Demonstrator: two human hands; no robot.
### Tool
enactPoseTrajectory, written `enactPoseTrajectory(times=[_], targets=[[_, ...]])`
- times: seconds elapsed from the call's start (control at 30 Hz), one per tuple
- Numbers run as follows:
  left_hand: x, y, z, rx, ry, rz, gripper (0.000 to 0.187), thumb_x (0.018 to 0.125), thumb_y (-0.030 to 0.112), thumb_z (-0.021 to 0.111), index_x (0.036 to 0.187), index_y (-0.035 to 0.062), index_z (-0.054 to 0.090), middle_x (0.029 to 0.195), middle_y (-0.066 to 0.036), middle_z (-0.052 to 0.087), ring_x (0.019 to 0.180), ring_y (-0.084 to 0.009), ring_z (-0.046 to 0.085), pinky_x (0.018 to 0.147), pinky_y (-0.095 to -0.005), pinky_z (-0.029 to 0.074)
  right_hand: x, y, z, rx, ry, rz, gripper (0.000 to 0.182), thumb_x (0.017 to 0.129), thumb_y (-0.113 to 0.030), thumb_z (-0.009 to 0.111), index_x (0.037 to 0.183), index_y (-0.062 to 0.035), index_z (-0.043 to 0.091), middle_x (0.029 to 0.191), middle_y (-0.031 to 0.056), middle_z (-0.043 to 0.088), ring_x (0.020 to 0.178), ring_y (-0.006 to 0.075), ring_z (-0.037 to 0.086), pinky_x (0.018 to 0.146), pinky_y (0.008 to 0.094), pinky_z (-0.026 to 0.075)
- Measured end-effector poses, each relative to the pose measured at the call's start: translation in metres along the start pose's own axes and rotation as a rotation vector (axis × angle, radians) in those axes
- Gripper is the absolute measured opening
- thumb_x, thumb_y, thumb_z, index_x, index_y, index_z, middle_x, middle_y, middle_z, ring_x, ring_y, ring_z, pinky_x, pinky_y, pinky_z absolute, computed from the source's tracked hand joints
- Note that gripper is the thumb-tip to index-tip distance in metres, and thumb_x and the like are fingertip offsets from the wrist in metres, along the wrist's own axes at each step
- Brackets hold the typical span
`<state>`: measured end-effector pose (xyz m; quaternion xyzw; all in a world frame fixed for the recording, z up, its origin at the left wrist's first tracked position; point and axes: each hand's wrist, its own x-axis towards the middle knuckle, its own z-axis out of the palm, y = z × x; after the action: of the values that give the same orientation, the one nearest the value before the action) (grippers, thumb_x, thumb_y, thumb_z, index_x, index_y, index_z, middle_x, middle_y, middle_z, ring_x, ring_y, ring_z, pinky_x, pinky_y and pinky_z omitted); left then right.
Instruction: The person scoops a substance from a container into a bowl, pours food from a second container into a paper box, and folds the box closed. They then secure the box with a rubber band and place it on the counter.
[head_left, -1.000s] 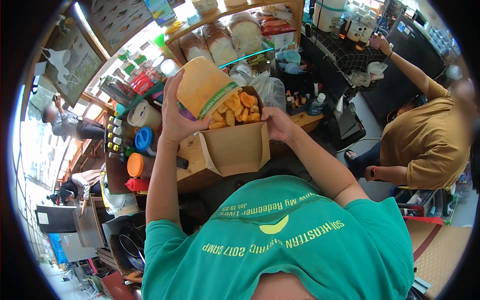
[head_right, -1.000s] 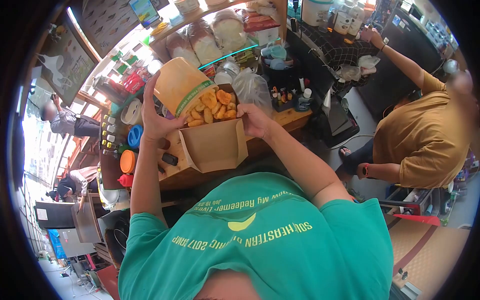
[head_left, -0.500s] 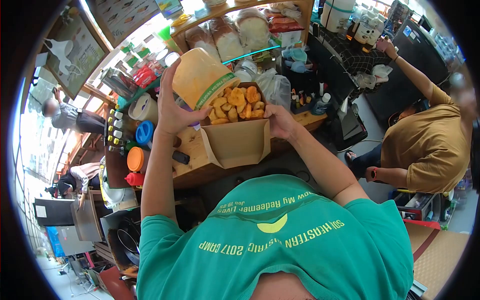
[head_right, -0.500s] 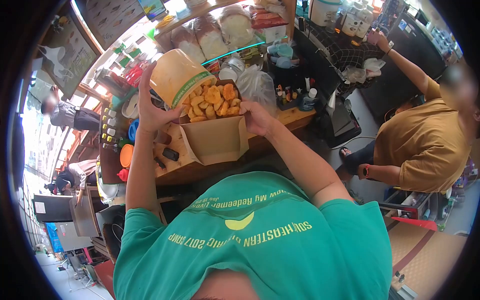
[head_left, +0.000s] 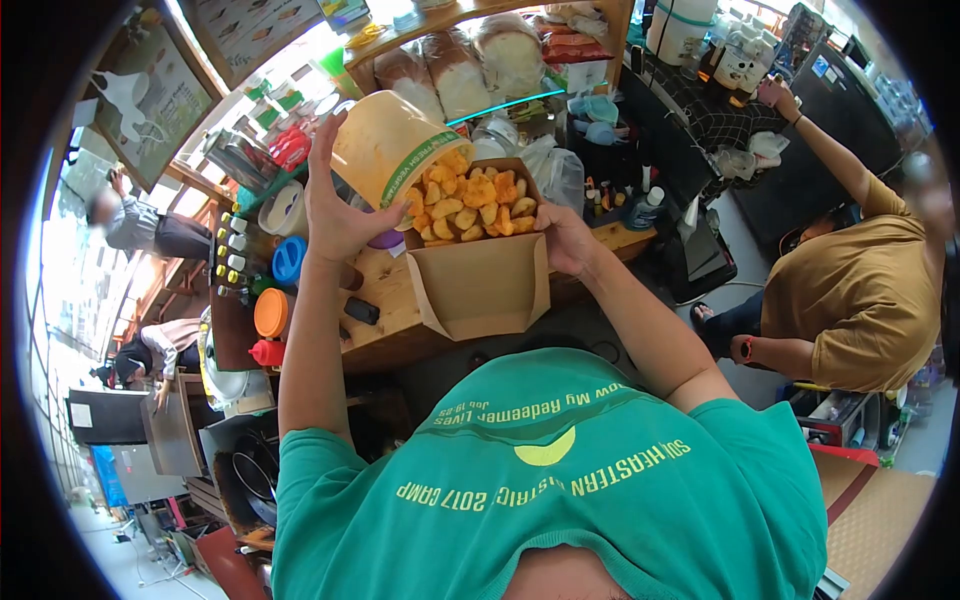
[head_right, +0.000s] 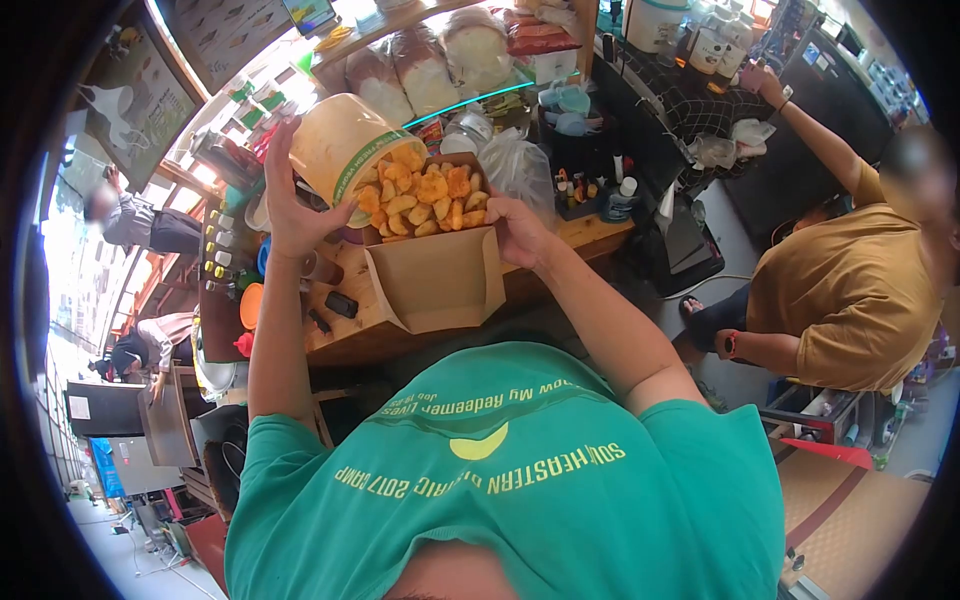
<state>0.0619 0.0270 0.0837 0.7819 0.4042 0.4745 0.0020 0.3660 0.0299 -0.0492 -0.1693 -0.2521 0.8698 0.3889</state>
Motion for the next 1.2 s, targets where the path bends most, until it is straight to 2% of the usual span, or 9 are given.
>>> enactPoseTrajectory(times=[0.4, 0.47, 0.5, 0.6, 0.67, 1.2], targets=[[0.001, -0.002, 0.002, -0.054, 0.055, -0.044, 0.117, 0.059, 0.025, 0.093, 0.154, 0.0005, 0.028, 0.149, -0.021, 0.048, 0.139, -0.0314, 0.047, 0.117, -0.0442, 0.037, -0.002, 0.002, -0.012, 0.082, -0.076, 0.019, 0.070, 0.078, -0.008, 0.053, 0.147, -0.0029, 0.041, 0.143, 0.0170, 0.054, 0.127, 0.0314, 0.058, 0.110, 0.0478, 0.047], [0.002, -0.001, 0.002, -0.031, 0.036, -0.044, 0.117, 0.059, 0.024, 0.093, 0.154, 0.0006, 0.028, 0.148, -0.021, 0.048, 0.139, -0.0315, 0.047, 0.117, -0.0442, 0.037, -0.005, 0.001, -0.006, 0.073, -0.078, 0.042, 0.082, 0.077, -0.004, 0.048, 0.157, -0.0141, 0.032, 0.145, 0.0117, 0.050, 0.131, 0.0267, 0.054, 0.110, 0.0438, 0.047], [0.002, 0.000, 0.003, -0.022, 0.042, -0.043, 0.117, 0.059, 0.024, 0.093, 0.154, 0.0006, 0.028, 0.148, -0.021, 0.048, 0.139, -0.0317, 0.047, 0.117, -0.0444, 0.037, -0.005, 0.002, -0.007, 0.072, -0.079, 0.041, 0.082, 0.077, -0.004, 0.048, 0.157, -0.0141, 0.032, 0.145, 0.0117, 0.050, 0.131, 0.0267, 0.054, 0.110, 0.0438, 0.047], [0.002, 0.002, 0.003, 0.001, 0.047, -0.051, 0.117, 0.060, 0.024, 0.093, 0.154, 0.0010, 0.028, 0.148, -0.021, 0.048, 0.138, -0.0321, 0.048, 0.116, -0.0448, 0.038, -0.004, 0.005, -0.007, 0.064, -0.053, 0.043, 0.081, 0.077, -0.005, 0.049, 0.156, -0.0136, 0.033, 0.144, 0.0116, 0.051, 0.129, 0.0262, 0.055, 0.110, 0.0441, 0.047], [0.002, 0.002, 0.003, 0.010, 0.042, -0.059, 0.117, 0.060, 0.025, 0.093, 0.154, 0.0014, 0.028, 0.148, -0.021, 0.048, 0.138, -0.0324, 0.048, 0.116, -0.0450, 0.038, -0.004, 0.006, -0.005, 0.055, -0.069, 0.001, 0.068, 0.079, -0.009, 0.054, 0.146, -0.0019, 0.043, 0.141, 0.0159, 0.056, 0.127, 0.0310, 0.058, 0.109, 0.0474, 0.048], [-0.001, 0.004, -0.001, 0.000, 0.078, -0.062, 0.117, 0.060, 0.024, 0.093, 0.155, 0.0024, 0.027, 0.146, -0.022, 0.048, 0.139, -0.0320, 0.046, 0.116, -0.0450, 0.036, 0.001, 0.013, -0.013, 0.094, -0.111, 0.032, 0.066, 0.081, -0.012, 0.054, 0.145, 0.0018, 0.044, 0.141, 0.0176, 0.057, 0.127, 0.0311, 0.059, 0.110, 0.0463, 0.047]])
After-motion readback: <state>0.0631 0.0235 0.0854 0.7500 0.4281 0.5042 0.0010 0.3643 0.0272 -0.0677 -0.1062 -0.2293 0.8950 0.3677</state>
